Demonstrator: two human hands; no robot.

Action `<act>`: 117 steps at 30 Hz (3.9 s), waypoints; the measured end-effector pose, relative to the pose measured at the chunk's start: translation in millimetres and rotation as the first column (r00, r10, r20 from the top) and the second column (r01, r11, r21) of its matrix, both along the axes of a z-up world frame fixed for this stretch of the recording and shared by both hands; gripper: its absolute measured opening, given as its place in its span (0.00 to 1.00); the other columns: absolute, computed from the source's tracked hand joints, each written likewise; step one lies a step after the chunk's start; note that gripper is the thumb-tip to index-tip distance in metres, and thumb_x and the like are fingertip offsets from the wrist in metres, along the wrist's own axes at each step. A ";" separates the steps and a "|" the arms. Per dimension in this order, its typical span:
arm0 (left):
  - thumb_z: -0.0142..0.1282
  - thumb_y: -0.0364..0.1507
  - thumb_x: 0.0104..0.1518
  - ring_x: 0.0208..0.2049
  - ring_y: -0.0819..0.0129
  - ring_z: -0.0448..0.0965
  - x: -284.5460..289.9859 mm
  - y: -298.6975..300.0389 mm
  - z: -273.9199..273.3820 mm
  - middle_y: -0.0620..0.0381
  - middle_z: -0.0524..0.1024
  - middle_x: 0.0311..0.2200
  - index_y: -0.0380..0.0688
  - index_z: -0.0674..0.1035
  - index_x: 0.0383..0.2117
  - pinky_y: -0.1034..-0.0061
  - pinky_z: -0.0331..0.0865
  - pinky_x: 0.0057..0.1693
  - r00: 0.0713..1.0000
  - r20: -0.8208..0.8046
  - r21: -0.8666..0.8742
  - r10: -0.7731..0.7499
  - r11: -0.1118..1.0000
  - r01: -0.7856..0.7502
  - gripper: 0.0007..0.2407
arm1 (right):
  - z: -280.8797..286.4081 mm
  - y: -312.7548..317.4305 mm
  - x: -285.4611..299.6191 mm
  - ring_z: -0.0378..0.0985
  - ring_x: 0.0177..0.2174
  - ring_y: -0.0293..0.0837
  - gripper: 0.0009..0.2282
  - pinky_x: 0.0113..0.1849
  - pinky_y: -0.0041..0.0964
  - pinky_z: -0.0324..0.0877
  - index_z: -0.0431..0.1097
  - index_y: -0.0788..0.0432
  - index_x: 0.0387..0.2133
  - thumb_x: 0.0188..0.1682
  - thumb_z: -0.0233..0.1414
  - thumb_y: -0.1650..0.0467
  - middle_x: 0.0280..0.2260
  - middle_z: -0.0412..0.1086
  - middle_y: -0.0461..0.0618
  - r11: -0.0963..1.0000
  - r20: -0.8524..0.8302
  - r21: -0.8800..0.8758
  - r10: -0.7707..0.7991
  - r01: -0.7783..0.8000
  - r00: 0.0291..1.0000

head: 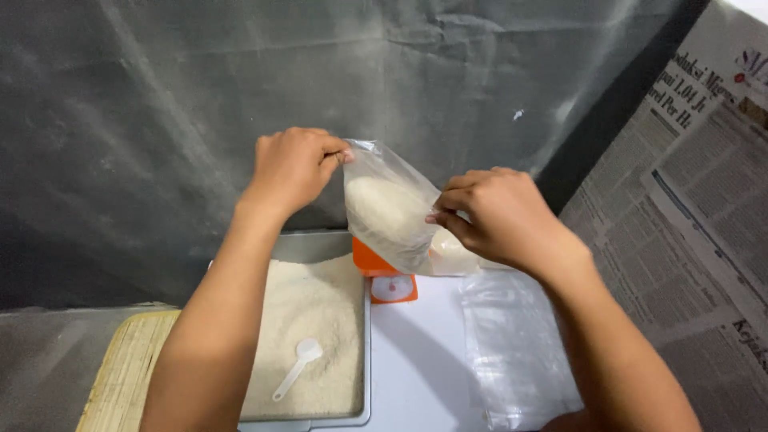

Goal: The person fills small plastic bags with rice by scooping it from a large container with a spoon, then seals each bag and places it on a scale to weigh it. The person adjusts the amount of rice in the bag by adding or removing rice with the spoon until the desired weight is reached.

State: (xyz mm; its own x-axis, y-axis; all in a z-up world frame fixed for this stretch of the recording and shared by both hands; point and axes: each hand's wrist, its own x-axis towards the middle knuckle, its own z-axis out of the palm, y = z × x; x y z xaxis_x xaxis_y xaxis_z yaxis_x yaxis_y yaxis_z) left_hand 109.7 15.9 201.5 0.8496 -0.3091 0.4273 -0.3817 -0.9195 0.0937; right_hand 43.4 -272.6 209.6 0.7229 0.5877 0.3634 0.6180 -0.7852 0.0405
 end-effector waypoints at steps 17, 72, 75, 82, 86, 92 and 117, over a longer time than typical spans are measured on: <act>0.56 0.31 0.63 0.43 0.56 0.84 48.8 -6.3 -29.1 0.63 0.86 0.38 0.58 0.86 0.42 0.58 0.70 0.54 0.982 -0.190 -0.080 -0.012 0.997 -0.004 0.08 | -35.6 7.1 47.5 0.80 0.33 0.41 0.06 0.37 0.32 0.69 0.80 0.49 0.29 0.50 0.56 0.66 0.29 0.79 0.38 0.995 -0.182 0.031 -0.092 0.099 0.979; 0.55 0.28 0.63 0.37 0.57 0.84 23.3 17.8 -23.0 0.64 0.83 0.33 0.58 0.86 0.35 0.57 0.73 0.47 0.998 0.039 -0.050 -0.055 0.997 0.057 0.07 | -7.8 6.3 47.6 0.82 0.33 0.59 0.06 0.36 0.57 0.76 0.80 0.46 0.32 0.48 0.54 0.65 0.31 0.79 0.43 0.985 -0.123 -0.029 -0.173 0.170 0.977; 0.54 0.30 0.67 0.35 0.61 0.83 -6.1 17.8 5.7 0.65 0.83 0.34 0.59 0.86 0.38 0.61 0.73 0.45 0.991 0.066 -0.154 -0.115 0.980 0.124 0.07 | 15.1 -7.3 29.6 0.81 0.31 0.53 0.04 0.32 0.49 0.75 0.77 0.47 0.29 0.50 0.55 0.64 0.28 0.76 0.41 0.990 -0.021 0.015 -0.141 0.141 0.990; 0.59 0.20 0.50 0.23 0.66 0.78 -75.3 1.6 -2.9 0.63 0.83 0.30 0.47 0.86 0.35 0.71 0.71 0.33 0.923 0.216 -0.151 -0.318 0.923 0.353 0.09 | -3.1 -40.8 -20.2 0.66 0.16 0.44 0.05 0.22 0.38 0.63 0.76 0.63 0.26 0.48 0.60 0.73 0.24 0.71 0.45 0.986 0.091 0.164 -0.026 0.010 0.996; 0.56 0.21 0.51 0.34 0.58 0.81 -97.0 -9.3 -57.4 0.60 0.82 0.31 0.48 0.83 0.30 0.63 0.74 0.41 0.934 0.018 -0.073 -0.356 0.932 0.356 0.07 | -53.0 -52.4 -43.0 0.79 0.26 0.47 0.01 0.30 0.40 0.74 0.77 0.55 0.27 0.44 0.59 0.73 0.27 0.78 0.45 0.983 -0.168 0.135 -0.104 0.128 0.980; 0.52 0.23 0.58 0.44 0.54 0.82 -123.1 -20.4 -120.7 0.59 0.83 0.37 0.51 0.83 0.34 0.57 0.75 0.47 0.880 -0.339 -0.052 -0.332 0.941 0.335 0.07 | -138.1 -60.5 -63.6 0.82 0.35 0.50 0.02 0.36 0.42 0.75 0.75 0.48 0.25 0.46 0.57 0.68 0.30 0.78 0.40 0.979 -0.328 0.066 -0.162 0.194 0.931; 0.54 0.36 0.60 0.73 0.33 0.39 -153.0 -37.2 -203.3 0.31 0.55 0.69 0.28 0.80 0.45 0.43 0.32 0.71 0.797 -0.592 -0.091 -0.120 0.993 0.082 0.19 | -246.9 -8.5 -88.6 0.67 0.58 0.69 0.33 0.58 0.59 0.65 0.58 0.71 0.63 0.52 0.49 0.56 0.59 0.61 0.78 0.506 -0.968 0.251 0.105 0.825 0.230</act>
State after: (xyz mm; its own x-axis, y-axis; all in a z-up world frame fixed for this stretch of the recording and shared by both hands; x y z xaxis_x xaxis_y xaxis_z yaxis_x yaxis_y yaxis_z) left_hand -43.3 -21.2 -1.8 0.9075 -0.3985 -0.1327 -0.3234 -0.8647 0.3844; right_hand -45.2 -281.1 -37.3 0.8386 0.0617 -0.5413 -0.4852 -0.3672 -0.7936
